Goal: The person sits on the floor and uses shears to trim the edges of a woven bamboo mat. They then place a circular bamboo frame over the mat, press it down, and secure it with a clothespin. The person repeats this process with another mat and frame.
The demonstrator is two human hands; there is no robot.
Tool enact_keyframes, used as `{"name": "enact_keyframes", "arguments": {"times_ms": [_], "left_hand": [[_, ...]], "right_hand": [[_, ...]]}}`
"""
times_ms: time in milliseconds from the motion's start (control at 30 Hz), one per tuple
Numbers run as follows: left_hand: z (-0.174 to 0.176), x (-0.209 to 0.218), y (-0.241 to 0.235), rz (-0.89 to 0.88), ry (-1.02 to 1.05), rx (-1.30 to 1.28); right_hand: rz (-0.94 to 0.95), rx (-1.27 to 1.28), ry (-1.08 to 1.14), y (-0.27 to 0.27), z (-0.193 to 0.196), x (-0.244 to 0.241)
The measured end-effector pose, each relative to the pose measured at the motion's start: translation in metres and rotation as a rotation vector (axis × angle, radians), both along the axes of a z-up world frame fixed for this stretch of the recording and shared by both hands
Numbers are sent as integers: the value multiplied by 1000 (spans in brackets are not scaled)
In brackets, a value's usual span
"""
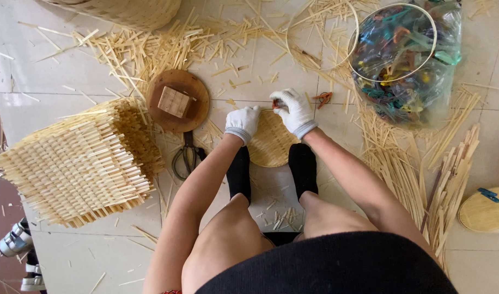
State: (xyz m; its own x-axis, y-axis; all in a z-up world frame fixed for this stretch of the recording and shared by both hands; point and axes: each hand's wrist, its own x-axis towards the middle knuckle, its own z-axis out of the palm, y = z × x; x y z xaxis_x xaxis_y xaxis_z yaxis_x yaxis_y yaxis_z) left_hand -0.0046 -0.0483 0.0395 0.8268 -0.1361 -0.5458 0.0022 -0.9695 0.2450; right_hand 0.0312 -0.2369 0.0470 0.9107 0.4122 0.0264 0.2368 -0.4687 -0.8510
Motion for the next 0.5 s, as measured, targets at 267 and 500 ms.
{"name": "enact_keyframes", "arguments": {"times_ms": [267, 500], "left_hand": [[-10, -6, 3, -15, -65, -31], [-33, -9, 22, 109, -140, -52]], "right_hand": [[38, -135, 23, 13, -25, -12], [11, -404, -95, -26, -13, -2]]}}
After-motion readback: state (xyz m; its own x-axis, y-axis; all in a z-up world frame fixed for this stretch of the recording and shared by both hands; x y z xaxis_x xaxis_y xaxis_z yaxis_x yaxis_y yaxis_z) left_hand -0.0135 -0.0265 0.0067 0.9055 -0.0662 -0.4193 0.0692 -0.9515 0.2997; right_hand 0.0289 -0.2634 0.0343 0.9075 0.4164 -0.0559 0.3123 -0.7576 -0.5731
